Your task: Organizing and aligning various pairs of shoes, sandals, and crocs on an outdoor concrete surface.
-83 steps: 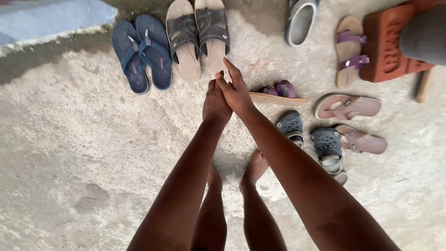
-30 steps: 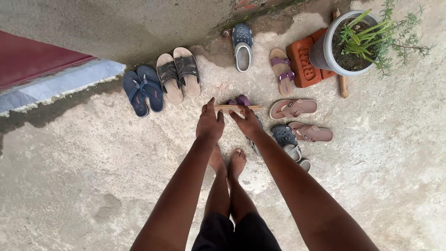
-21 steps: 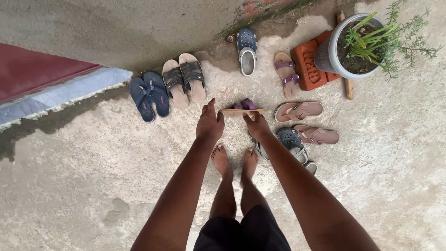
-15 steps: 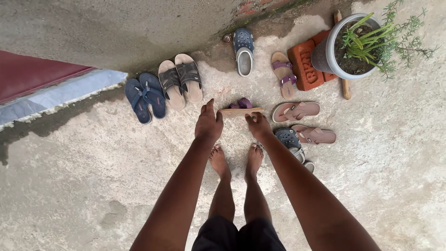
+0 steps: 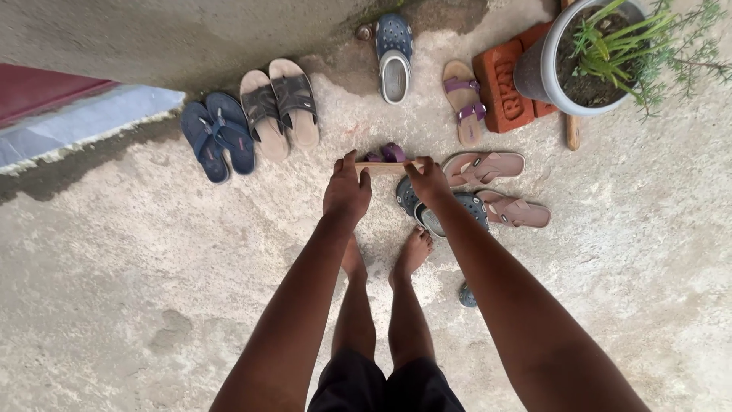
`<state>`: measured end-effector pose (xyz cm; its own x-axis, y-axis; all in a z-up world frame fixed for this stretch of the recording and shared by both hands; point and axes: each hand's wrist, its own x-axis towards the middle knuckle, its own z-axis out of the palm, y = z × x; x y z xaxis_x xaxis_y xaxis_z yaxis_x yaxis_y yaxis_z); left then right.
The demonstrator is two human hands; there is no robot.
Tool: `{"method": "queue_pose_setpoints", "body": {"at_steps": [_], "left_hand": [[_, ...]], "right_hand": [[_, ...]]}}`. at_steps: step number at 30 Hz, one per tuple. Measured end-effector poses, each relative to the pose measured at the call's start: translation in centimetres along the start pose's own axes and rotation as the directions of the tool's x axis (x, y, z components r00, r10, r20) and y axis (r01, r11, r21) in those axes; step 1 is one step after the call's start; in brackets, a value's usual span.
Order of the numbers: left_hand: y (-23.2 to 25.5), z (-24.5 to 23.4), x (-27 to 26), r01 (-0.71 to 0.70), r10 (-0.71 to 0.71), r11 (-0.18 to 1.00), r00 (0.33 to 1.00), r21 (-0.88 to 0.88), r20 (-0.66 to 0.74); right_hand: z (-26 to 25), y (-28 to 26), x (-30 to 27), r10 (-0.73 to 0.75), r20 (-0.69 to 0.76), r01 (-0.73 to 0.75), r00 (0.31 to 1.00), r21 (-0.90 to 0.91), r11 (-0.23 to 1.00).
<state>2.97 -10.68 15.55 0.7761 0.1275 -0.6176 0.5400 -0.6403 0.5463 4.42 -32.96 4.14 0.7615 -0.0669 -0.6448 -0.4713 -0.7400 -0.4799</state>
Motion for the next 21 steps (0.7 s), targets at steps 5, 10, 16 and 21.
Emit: {"method": "queue_pose_setpoints", "body": {"at_steps": [5, 10, 16, 21], "left_hand": [[0.0, 2.8, 0.9, -0.001, 0.001, 1.000, 1.000, -0.006, -0.016], [-0.7, 6.7, 4.6, 0.010, -0.010, 1.000, 1.000, -0.004, 0.024], [-4.4, 12.2, 10.2, 0.009, -0.010, 1.000, 0.999, 0.017, 0.034], [-7.4, 15.2, 13.5, 0.086, -0.088, 0.996, 0.994, 0.035, 0.067]], "right_hand": [[0.1, 1.5, 1.8, -0.023, 0.006, 0.024, 1.000, -0.012, 1.000], [1.3, 3.5, 5.3, -0.017, 0.028, 0.018, 0.999, -0.008, 1.000], [4.7, 5.4, 10.4, 0.020, 0.041, -0.020, 0.999, 0.002, 1.000], [7.1, 5.6, 12.7, 0.128, 0.119, -0.145, 0.985, 0.146, 0.979]]}}
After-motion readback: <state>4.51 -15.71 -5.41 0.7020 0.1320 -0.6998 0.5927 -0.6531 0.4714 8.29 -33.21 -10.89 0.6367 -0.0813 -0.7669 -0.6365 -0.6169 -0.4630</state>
